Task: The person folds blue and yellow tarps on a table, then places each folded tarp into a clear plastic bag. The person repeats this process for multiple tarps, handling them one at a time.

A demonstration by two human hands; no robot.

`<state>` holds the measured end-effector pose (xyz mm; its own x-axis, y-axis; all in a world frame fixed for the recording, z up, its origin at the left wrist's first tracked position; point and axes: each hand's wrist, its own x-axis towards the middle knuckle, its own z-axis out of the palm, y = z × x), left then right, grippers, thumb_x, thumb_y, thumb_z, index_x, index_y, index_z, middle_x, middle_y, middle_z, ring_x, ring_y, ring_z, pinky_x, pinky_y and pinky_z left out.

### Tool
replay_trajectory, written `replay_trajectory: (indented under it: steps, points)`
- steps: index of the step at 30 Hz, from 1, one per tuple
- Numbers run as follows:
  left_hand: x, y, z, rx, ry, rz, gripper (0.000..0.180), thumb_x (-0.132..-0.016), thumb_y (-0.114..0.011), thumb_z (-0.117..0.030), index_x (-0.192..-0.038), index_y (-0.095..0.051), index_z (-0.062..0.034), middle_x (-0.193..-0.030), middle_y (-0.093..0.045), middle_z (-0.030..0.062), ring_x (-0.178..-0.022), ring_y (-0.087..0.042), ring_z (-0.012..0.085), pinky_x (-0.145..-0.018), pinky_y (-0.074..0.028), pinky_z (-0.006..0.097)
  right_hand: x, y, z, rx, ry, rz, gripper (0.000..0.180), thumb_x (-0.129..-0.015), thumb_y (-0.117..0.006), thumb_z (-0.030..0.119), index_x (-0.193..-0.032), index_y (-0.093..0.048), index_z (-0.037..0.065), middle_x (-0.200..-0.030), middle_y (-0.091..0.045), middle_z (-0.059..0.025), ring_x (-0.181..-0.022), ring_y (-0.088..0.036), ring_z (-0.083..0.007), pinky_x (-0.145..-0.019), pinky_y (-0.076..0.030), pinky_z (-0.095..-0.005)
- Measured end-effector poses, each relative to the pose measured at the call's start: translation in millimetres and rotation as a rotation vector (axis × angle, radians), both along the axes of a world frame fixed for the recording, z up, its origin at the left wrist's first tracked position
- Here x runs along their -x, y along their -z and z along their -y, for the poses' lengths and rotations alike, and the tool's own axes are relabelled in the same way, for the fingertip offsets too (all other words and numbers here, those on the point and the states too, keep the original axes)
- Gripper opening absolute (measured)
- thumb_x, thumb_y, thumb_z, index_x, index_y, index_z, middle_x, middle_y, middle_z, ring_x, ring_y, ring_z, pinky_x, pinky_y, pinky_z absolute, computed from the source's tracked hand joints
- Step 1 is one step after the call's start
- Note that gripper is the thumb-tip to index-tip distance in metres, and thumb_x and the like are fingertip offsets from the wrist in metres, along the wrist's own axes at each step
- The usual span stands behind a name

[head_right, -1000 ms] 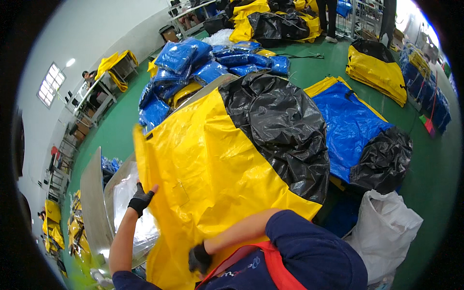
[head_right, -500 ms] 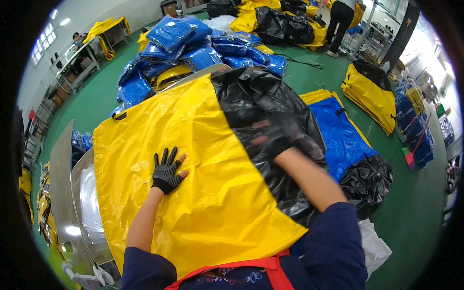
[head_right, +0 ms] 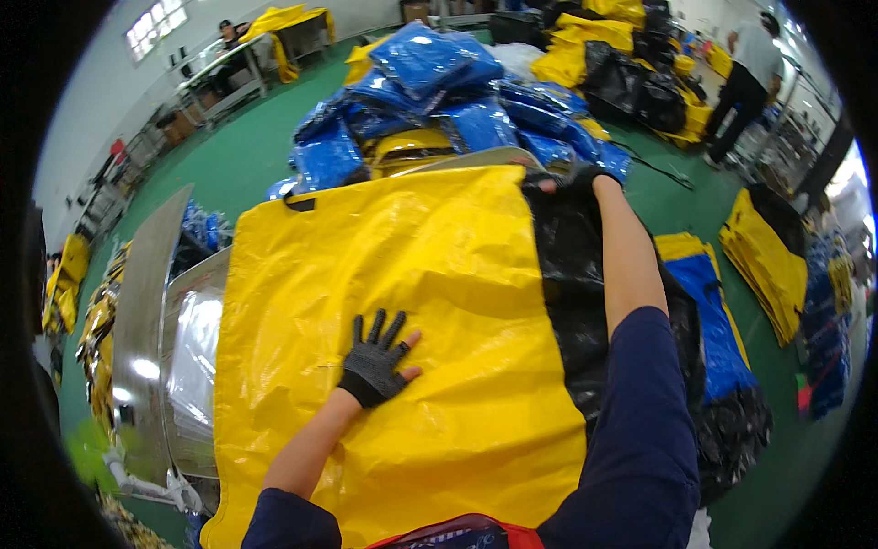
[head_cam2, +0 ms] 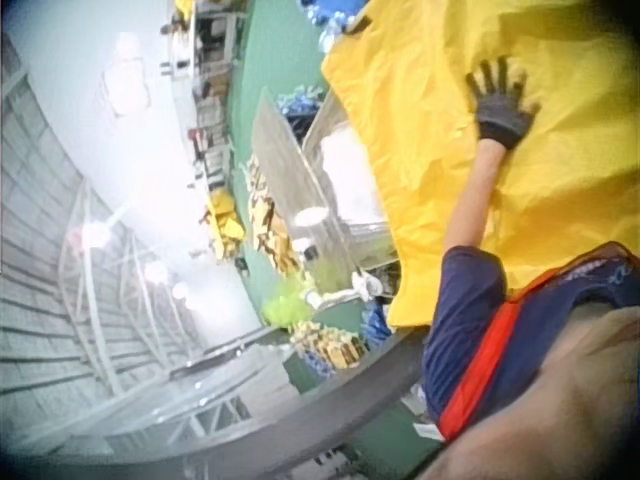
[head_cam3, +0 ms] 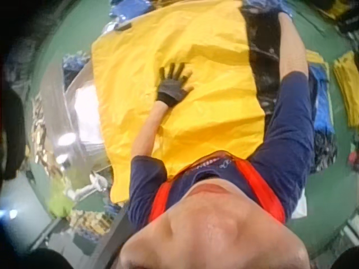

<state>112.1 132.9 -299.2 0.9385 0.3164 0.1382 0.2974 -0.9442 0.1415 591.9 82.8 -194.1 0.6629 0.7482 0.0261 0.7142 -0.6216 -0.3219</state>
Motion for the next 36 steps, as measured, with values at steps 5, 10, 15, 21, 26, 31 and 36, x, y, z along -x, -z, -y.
replay_trajectory:
  steps: [5,10,15,21,26,31,36]
  points:
    - [-18.9,-29.2,27.4,0.213,0.134,-0.191,0.083,-0.078,-0.05,-0.067,-0.143,-0.032,-0.0181,-0.15,-0.024,0.0147,-0.138,-0.017,0.0423,-0.108,-0.007,0.062,24.7,-40.6,-77.6,-0.189,-0.364,0.451,0.05,-0.078,-0.063,0.046,-0.114,-0.064,0.01,-0.106,-0.064,-0.0203,-0.107,-0.057,-0.0331,-0.094,-0.044,-0.0407]
    - [14.7,12.0,-36.5,-0.054,-0.171,-0.085,0.088,-0.071,-0.045,-0.077,-0.142,-0.035,-0.026,-0.152,-0.022,0.0083,-0.139,-0.014,0.0372,-0.104,0.0,0.068,226.8,-137.9,50.0,-0.264,-0.953,0.8,0.05,-0.092,-0.051,0.03,-0.135,-0.044,0.007,-0.127,-0.053,-0.0137,-0.113,-0.052,-0.0282,-0.097,-0.04,-0.0387]
    - [-17.3,-27.6,-48.4,0.213,0.093,-0.212,0.074,-0.074,-0.047,-0.07,-0.131,-0.047,-0.0224,-0.136,-0.045,0.0073,-0.127,-0.035,0.031,-0.103,-0.019,0.054,187.6,31.3,243.5,0.64,-0.364,0.066,0.075,-0.068,-0.072,0.023,-0.136,-0.044,0.013,-0.114,-0.054,-0.0172,-0.105,-0.05,-0.0367,-0.095,-0.037,-0.046]
    - [27.2,-3.0,-11.6,-0.157,-0.189,-0.1,0.057,-0.084,-0.051,-0.051,-0.125,-0.052,-0.0123,-0.135,-0.048,0.0105,-0.126,-0.04,0.03,-0.106,-0.03,0.043,285.8,-49.5,229.8,0.038,-0.566,0.215,0.098,-0.06,-0.081,0.034,-0.14,-0.033,0.003,-0.122,-0.054,-0.0185,-0.111,-0.051,-0.0371,-0.098,-0.034,-0.0487]
    - [126.9,-35.0,8.3,0.009,-0.205,-0.368,0.067,-0.088,-0.045,-0.056,-0.134,-0.044,-0.0076,-0.143,-0.039,0.0129,-0.134,-0.033,0.03,-0.11,-0.024,0.043,308.1,6.0,193.6,-0.191,-0.751,0.3,0.051,-0.07,-0.066,0.023,-0.12,-0.058,0.014,-0.088,-0.061,-0.0127,-0.081,-0.059,-0.0322,-0.073,-0.046,-0.0426]
    - [226.3,-69.2,-28.5,0.19,-0.548,-0.506,0.067,-0.089,-0.047,-0.052,-0.138,-0.039,-0.007,-0.144,-0.037,0.0147,-0.134,-0.031,0.0316,-0.111,-0.021,0.042,309.9,96.5,238.5,0.373,-1.235,0.131,0.062,-0.063,-0.067,0.022,-0.124,-0.056,0.028,-0.084,-0.06,-0.0071,-0.081,-0.059,-0.0271,-0.077,-0.044,-0.0403]
    - [394.3,-100.6,-71.0,0.157,-0.827,-0.473,0.067,-0.09,-0.047,-0.05,-0.14,-0.035,-0.008,-0.145,-0.034,0.0154,-0.136,-0.028,0.0329,-0.111,-0.017,0.045,315.2,89.3,240.4,0.331,-1.08,0.027,0.049,-0.067,-0.067,0.023,-0.116,-0.064,0.025,-0.086,-0.063,-0.0097,-0.084,-0.059,-0.0283,-0.079,-0.044,-0.0407]
